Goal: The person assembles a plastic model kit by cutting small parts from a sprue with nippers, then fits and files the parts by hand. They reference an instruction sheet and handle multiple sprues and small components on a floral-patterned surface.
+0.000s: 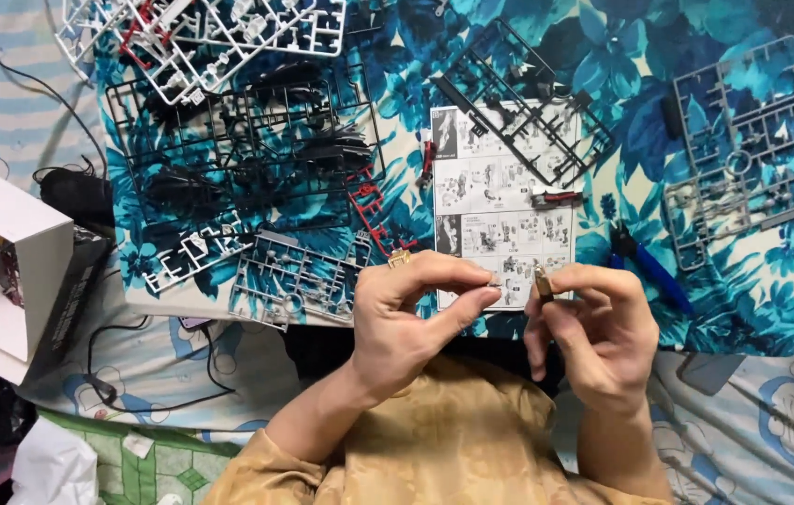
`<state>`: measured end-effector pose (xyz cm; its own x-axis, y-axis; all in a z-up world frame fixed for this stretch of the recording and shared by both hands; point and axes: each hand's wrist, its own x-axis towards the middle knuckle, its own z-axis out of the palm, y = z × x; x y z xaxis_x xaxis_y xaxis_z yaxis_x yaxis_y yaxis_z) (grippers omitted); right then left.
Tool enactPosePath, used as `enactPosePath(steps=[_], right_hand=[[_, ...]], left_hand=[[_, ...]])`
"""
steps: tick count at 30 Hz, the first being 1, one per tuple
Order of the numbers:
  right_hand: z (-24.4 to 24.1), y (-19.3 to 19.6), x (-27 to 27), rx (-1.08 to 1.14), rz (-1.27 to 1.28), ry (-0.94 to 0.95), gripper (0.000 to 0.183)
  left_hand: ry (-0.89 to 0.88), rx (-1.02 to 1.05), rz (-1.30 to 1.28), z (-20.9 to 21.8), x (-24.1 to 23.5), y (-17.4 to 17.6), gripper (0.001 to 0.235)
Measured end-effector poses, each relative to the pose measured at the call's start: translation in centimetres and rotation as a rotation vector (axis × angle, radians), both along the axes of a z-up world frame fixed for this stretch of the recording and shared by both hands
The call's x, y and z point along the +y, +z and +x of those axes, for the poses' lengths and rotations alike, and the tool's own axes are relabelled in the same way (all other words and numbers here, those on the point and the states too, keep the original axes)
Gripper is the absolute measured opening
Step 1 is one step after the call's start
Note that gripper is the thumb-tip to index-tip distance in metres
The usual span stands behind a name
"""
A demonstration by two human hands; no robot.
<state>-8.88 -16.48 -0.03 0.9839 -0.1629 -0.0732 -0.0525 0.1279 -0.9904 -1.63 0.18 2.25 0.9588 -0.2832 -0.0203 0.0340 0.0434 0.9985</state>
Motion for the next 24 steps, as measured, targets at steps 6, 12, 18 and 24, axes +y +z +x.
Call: enactPosePath(steps=[6,12,18,24], right_hand=[[-1.3,-0.6,1.0,-0.046,0.151,-0.104,0.027],[-1.1,0.6,1.8,-0.208,-0.281,-0.049,0.024],[-1.2,1.2,2.3,-0.288,-0.592,-0.066,0.024],[-1.2,1.5,2.7,-0.316,-0.672,-0.067,0.021]], left_hand=[[-0.042,-0.018,-0.011,-0.3,0.0,0.7,0.010],[-0.036,-0.092,0.003,-1.2,0.8,1.3,0.010],[-0.070,-0.166,-0.050,-1.4,1.9,1.5,0.016],[-0.093,-0.182,-0.095,-1.7,2.3,1.7,0.020]])
